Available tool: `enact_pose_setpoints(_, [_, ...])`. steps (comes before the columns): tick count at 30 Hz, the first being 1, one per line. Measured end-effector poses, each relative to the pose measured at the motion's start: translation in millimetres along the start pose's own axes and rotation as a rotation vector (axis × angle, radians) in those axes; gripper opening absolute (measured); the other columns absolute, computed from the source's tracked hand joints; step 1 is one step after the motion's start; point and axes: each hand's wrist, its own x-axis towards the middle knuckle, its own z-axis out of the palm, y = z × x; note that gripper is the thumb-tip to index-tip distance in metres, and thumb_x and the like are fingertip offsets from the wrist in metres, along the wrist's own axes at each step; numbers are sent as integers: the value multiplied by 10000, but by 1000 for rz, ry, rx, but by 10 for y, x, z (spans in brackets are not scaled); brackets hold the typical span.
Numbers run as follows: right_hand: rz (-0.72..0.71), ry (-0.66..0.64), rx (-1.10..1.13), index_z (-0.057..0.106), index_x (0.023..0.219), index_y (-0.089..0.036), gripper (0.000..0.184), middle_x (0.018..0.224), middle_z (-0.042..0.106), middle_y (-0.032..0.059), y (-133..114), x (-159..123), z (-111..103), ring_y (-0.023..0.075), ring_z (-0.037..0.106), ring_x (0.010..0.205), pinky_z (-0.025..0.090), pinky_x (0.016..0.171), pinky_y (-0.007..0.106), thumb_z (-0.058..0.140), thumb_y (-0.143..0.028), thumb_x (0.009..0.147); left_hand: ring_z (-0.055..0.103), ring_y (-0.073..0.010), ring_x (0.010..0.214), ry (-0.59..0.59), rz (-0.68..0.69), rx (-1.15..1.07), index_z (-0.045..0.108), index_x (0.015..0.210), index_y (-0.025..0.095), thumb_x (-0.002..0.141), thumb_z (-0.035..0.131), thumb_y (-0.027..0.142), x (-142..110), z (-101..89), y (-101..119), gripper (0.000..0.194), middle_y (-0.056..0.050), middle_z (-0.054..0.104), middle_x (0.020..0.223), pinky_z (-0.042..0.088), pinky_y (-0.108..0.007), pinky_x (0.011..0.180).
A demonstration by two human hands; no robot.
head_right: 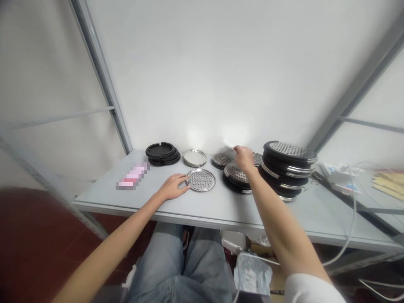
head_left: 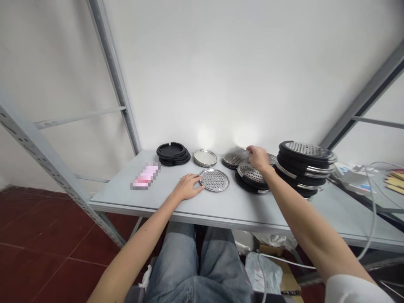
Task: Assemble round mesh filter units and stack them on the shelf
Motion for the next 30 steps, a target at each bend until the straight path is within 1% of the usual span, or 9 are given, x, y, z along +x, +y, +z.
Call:
enact_pose_setpoints(5, [-98,108,239,667,1109,-137,362,1155,669,129,-415,-11,-233,274,561,1133,373,1031,399,381,-156,889,563,-267,1200,8,-4,-20,597,1290,232,885,565,465,-1,-8,3,469,-88,631,1283,426,-417,1058])
enact_pose_setpoints(10, [-91,143,704,673,1075,-186,270,1103,691,94,-862,-253,-369,251,630,1018,456,968,415,529,-225,850,508,-302,1280,22,-103,-78,481,1381,189,884,547,500,9,26,-25,590,-136,536,1393,394,-448,1089])
enact_pose_setpoints(13, [-34,-55,1063,708,961,-188,237,943,730,72,-1015,-420,-342,238,665,894,510,886,410,692,-301,754,447,-314,1343,79,-183,-132,355,1451,146,894,532,492,30,86,-82,679,-183,465,1448,359,-464,1117])
enact_pose_setpoints(15, [9,-196,1260,718,938,-194,320,905,739,60,-1071,-503,-323,230,669,861,527,850,403,781,-354,668,431,-312,1357,144,-212,-172,269,1482,136,891,543,476,46,120,-122,735,-200,441,1462,353,-470,1119])
enact_pose_setpoints(19, [67,-338,1512,716,947,-200,433,918,743,62,-1156,-605,-333,222,669,880,530,833,385,846,-400,586,399,-310,1381,216,-160,-242,166,1509,128,815,655,467,59,110,-142,914,-209,395,1494,347,-458,1128])
enact_pose_setpoints(22, [100,-347,1614,696,993,-205,464,943,736,66,-1206,-643,-309,216,668,893,525,826,374,836,-406,598,418,-284,1370,203,-82,-270,180,1511,179,770,708,460,50,51,-108,953,-160,417,1492,353,-420,1131])
enact_pose_setpoints(25, [144,-275,1629,666,1090,-212,538,935,728,56,-1221,-664,-180,201,662,861,522,803,357,816,-403,610,432,-296,1359,214,-133,-277,183,1515,189,745,735,466,46,19,-92,986,-155,431,1483,368,-421,1117])
enact_pose_setpoints(27, [161,-189,1561,661,1115,-206,539,936,724,55,-1216,-684,-49,203,656,859,522,805,359,786,-421,637,418,-326,1365,229,-201,-262,163,1524,172,716,763,478,51,25,-103,1052,-177,420,1488,373,-437,1108])
enact_pose_setpoints(30, [168,-58,1321,679,1105,-191,473,897,719,58,-1203,-745,129,222,649,847,526,824,396,699,-460,716,435,-358,1347,234,-253,-227,168,1528,150,664,808,487,61,44,-123,1127,-197,459,1456,393,-446,1086])
